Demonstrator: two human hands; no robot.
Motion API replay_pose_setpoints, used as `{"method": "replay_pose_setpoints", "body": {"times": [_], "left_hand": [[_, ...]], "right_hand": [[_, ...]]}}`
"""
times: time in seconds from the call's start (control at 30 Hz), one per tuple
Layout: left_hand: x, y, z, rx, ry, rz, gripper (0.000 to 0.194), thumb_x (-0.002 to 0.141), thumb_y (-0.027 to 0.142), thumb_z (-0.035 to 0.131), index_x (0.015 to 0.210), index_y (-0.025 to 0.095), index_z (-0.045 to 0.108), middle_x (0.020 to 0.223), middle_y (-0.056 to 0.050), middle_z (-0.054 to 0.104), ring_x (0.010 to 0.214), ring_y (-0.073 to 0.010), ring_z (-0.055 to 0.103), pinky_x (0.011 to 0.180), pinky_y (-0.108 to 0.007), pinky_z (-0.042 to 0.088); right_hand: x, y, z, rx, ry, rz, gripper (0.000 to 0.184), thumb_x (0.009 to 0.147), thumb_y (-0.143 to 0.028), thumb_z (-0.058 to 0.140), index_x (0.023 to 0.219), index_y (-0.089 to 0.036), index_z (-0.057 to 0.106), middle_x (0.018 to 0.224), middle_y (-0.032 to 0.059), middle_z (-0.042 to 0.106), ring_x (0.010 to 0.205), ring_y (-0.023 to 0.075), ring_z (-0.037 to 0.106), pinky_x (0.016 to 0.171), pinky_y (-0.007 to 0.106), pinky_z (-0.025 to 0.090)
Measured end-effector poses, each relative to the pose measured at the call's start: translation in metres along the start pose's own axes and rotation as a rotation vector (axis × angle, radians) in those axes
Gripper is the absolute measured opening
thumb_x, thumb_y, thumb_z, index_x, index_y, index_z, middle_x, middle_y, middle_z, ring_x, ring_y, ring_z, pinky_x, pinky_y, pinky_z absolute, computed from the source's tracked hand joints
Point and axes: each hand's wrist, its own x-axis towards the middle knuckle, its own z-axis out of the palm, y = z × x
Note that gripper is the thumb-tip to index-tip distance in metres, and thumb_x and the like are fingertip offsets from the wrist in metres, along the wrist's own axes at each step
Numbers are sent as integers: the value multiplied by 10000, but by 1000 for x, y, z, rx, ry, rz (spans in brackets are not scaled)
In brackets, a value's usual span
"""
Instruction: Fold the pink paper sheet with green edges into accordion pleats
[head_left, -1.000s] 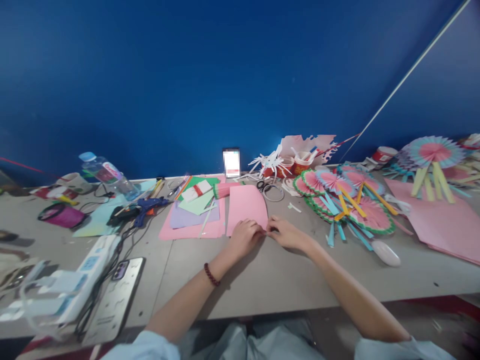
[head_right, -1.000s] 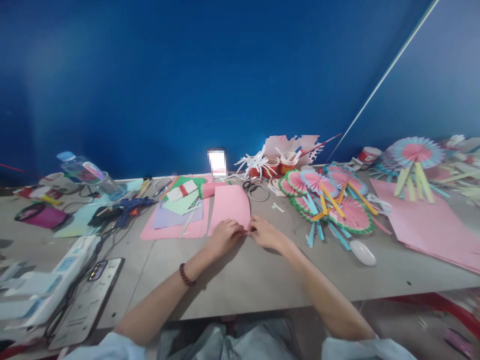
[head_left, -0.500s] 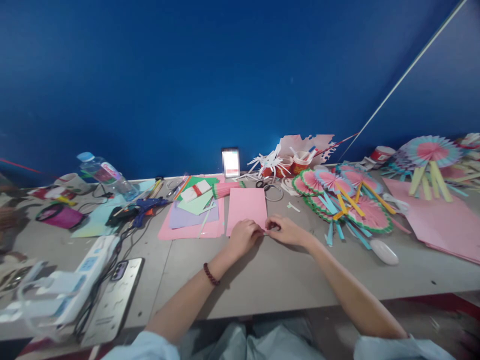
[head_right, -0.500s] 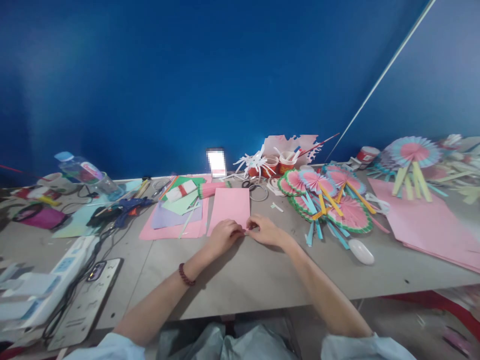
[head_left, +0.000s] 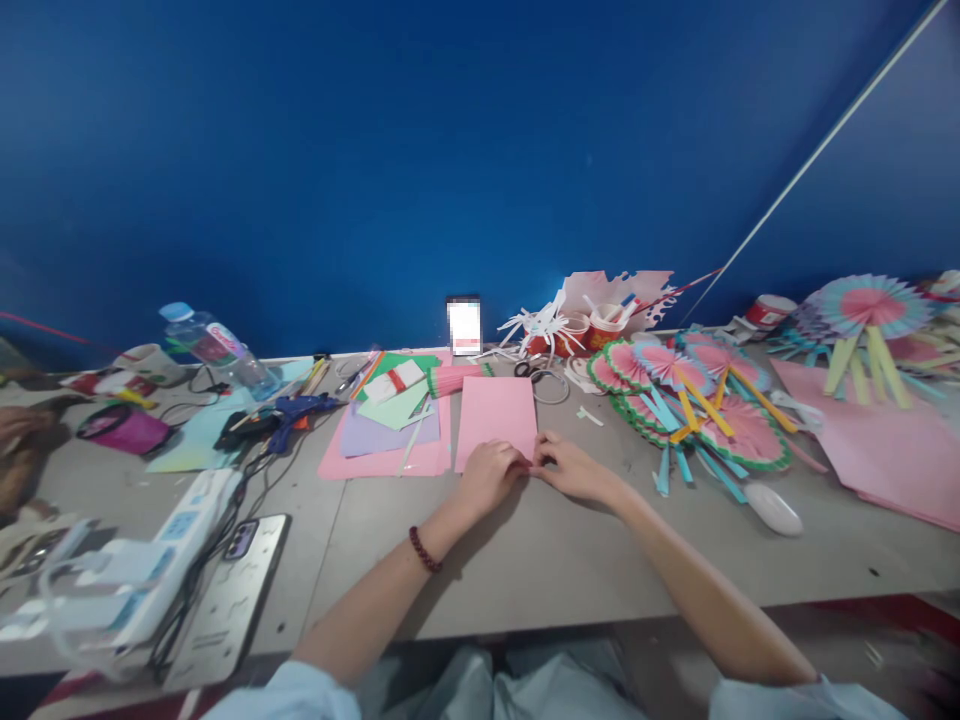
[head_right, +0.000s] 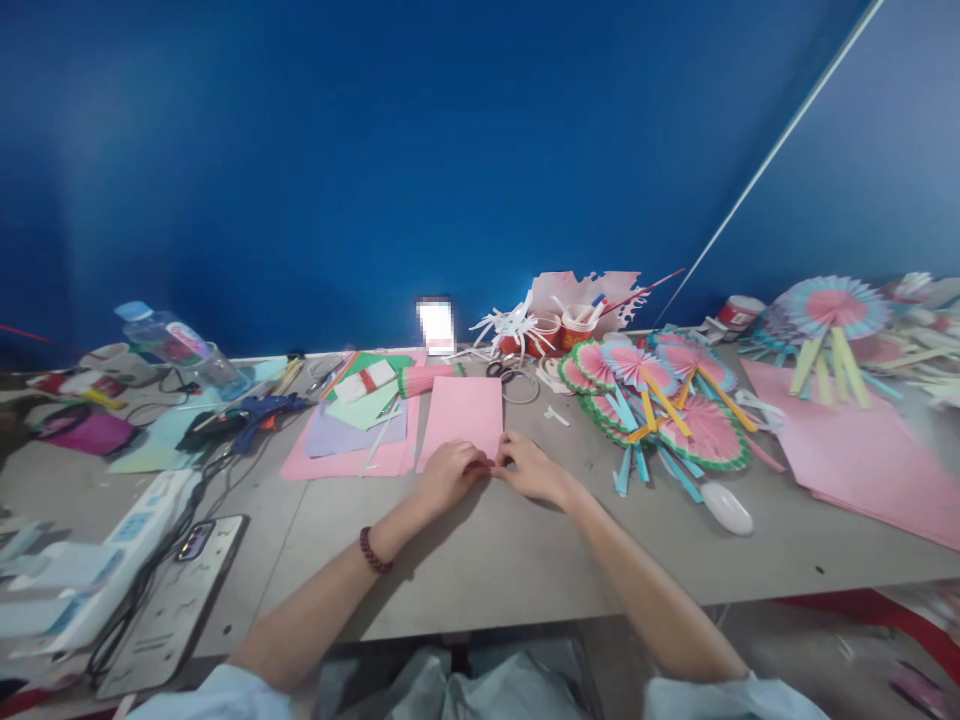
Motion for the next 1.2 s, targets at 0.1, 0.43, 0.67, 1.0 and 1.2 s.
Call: {"method": "replay_pose_setpoints", "body": {"times": [0.1, 0.43, 0.67, 1.0, 1.2], "left_hand": [[1, 0, 0, -34, 18, -5, 134, 934, 227, 622, 886, 182, 739, 855, -47, 730, 843, -184, 647, 774, -304, 466], [3, 1, -3, -39, 28, 3, 115, 925, 166, 614, 902, 177, 726, 893, -42, 744, 849, -173, 664, 789, -296, 487], [5, -2, -1, -34, 2, 7, 104, 897, 152, 632, 856, 184, 722, 865, -39, 729, 848, -178, 662, 780, -278, 470], [7, 0, -4, -20, -36, 4, 90, 907, 170, 635, 868, 171, 717, 872, -40, 727, 844, -179, 652, 757, -284, 452], [3, 0, -3, 161, -22, 144, 124, 964, 210, 569, 923, 183, 683, 890, -34, 684, 852, -173, 628, 715, -286, 419]], "right_hand": [[0, 2, -5, -21, -22, 13, 143, 855, -217, 602, 717, -187, 628, 954, 56, 592, 879, 187, 601, 853, 325, 465], [2, 6, -9, -59, -20, 27, 118, 824, -191, 601, 709, -174, 626, 866, 29, 589, 772, 142, 575, 739, 267, 441], [4, 5, -9, -49, -27, 66, 91, 787, -162, 626, 696, -160, 627, 867, 34, 594, 782, 141, 576, 743, 255, 427], [3, 0, -9, -70, -19, 100, 98, 788, -158, 635, 691, -169, 628, 876, 23, 603, 770, 134, 578, 742, 255, 435], [3, 3, -5, -76, 9, 111, 49, 796, -145, 643, 758, -177, 640, 862, 10, 587, 787, 142, 578, 757, 265, 447]]}}
